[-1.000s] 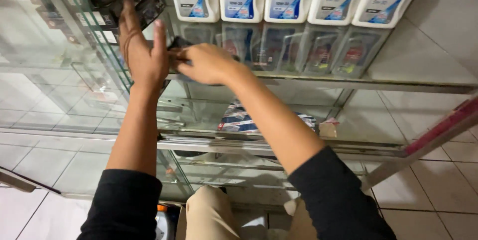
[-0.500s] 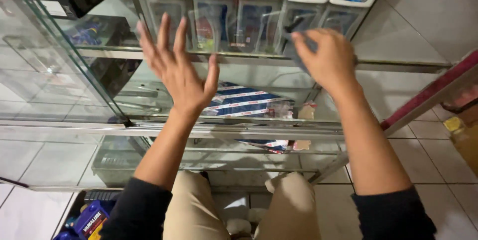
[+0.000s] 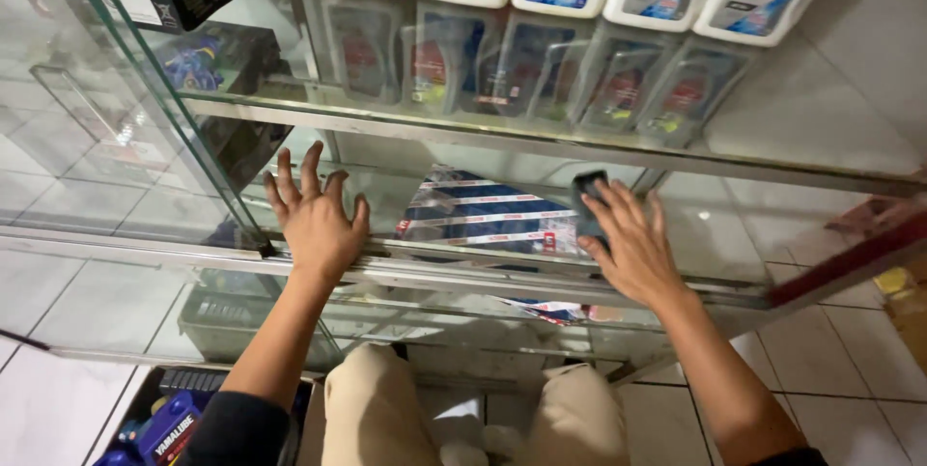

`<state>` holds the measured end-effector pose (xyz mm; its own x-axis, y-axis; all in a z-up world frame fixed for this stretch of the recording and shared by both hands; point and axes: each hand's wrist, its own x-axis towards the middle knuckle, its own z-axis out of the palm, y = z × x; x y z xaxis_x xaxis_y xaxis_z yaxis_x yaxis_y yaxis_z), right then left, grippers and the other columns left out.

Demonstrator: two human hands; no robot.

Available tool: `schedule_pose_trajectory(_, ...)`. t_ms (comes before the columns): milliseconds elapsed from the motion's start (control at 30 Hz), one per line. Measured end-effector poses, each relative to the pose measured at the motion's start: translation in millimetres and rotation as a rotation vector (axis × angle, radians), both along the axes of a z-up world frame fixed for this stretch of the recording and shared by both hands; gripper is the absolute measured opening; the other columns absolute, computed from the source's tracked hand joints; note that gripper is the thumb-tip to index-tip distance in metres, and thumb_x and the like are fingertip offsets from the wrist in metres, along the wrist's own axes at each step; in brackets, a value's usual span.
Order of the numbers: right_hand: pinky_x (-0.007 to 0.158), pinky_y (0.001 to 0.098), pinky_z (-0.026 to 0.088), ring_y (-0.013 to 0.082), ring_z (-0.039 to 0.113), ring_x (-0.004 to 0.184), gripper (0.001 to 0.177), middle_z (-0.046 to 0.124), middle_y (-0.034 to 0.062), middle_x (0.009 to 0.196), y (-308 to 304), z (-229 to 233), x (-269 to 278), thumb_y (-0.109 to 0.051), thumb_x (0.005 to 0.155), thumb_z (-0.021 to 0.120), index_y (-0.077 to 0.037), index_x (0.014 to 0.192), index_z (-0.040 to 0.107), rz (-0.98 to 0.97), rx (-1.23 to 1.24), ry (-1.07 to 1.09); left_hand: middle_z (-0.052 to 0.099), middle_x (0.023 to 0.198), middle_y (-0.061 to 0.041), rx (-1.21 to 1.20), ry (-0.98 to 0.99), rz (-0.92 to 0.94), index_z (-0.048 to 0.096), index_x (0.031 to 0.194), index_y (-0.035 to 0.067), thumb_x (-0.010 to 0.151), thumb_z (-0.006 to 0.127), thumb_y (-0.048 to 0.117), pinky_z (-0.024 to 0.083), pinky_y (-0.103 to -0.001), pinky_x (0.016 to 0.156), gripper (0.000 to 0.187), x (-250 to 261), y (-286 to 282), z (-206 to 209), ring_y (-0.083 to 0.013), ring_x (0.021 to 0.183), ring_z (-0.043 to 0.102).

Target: Cleaning a glass display case and wiping down bottles of automotive oil.

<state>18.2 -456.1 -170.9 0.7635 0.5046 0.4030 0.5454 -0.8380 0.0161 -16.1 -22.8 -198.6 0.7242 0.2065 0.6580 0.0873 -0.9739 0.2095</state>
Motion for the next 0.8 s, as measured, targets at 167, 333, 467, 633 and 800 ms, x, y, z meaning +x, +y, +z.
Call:
schedule_pose_trajectory(167, 0.119, 0.0612, 0.025, 0.0411, 0.04, 0.146, 0.059, 0.046, 0.0254, 0.155, 39.0, -18.5, 49.6, -0.042, 0.11, 0.038, -0.002, 0.153, 0.044, -0.106, -0.032, 0.22, 0.041, 0.16, -0.015, -0.133, 0.131, 0.015, 0.071, 0.129, 0.011, 0.093, 0.062, 0.045, 0.01, -0.063, 0.123, 0.05, 2.8, -5.4, 10.5, -0.0476, 0.153, 0.018)
schedule_pose_trajectory(333, 0.091, 0.0598, 0.05, 0.041, 0.073, 0.097, 0.048, 0.077, 0.019, 0.092, 110.9, -103.2, 137.7, -0.031, 0.107, 0.04, -0.005, 0.095, 0.079, 0.03, 0.075, 0.168, 0.041, 0.156, -0.022, -0.217, 0.124, -0.006, 0.064, 0.136, 0.007, 0.102, 0.054, 0.047, 0.008, -0.065, 0.122, 0.053, 0.1, -8.4, 17.8, -0.0489, 0.153, 0.019)
schedule_pose_trajectory(467, 0.08, 0.0513, 0.054, 0.036, 0.073, 0.091, 0.035, 0.075, 0.017, 0.086, 231.5, -106.1, 152.8, -0.03, 0.098, 0.051, -0.007, 0.094, 0.077, 0.252, -0.033, 0.132, 0.042, 0.153, -0.021, -0.225, 0.129, 0.032, 0.065, 0.132, 0.013, 0.103, 0.049, 0.052, 0.014, -0.064, 0.122, 0.051, 4.7, -2.7, 11.8, -0.0459, 0.154, 0.019)
schedule_pose_trajectory(633, 0.087, 0.054, 0.052, 0.0471, 0.068, 0.089, 0.019, 0.072, 0.0268, 0.086, 308.1, 24.3, 51.1, -0.007, 0.085, 0.057, 0.005, 0.08, 0.072, 0.809, 0.351, 0.445, 0.043, 0.15, -0.026, -0.275, 0.049, 0.03, 0.063, 0.136, 0.012, 0.105, 0.046, 0.048, 0.013, -0.065, 0.122, 0.05, -1.0, -0.3, 7.7, -0.0479, 0.153, 0.019)
schedule_pose_trajectory(800, 0.085, 0.0415, 0.056, 0.0332, 0.07, 0.097, 0.02, 0.075, 0.0081, 0.096, 269.2, 18.1, 40.0, -0.031, 0.095, 0.069, -0.012, 0.097, 0.075, 0.924, 0.242, 0.674, 0.041, 0.151, -0.023, -0.319, 0.004, -0.022, 0.06, 0.138, 0.013, 0.105, 0.046, 0.042, 0.014, -0.063, 0.122, 0.046, -4.0, 4.0, 7.0, -0.0469, 0.154, 0.017)
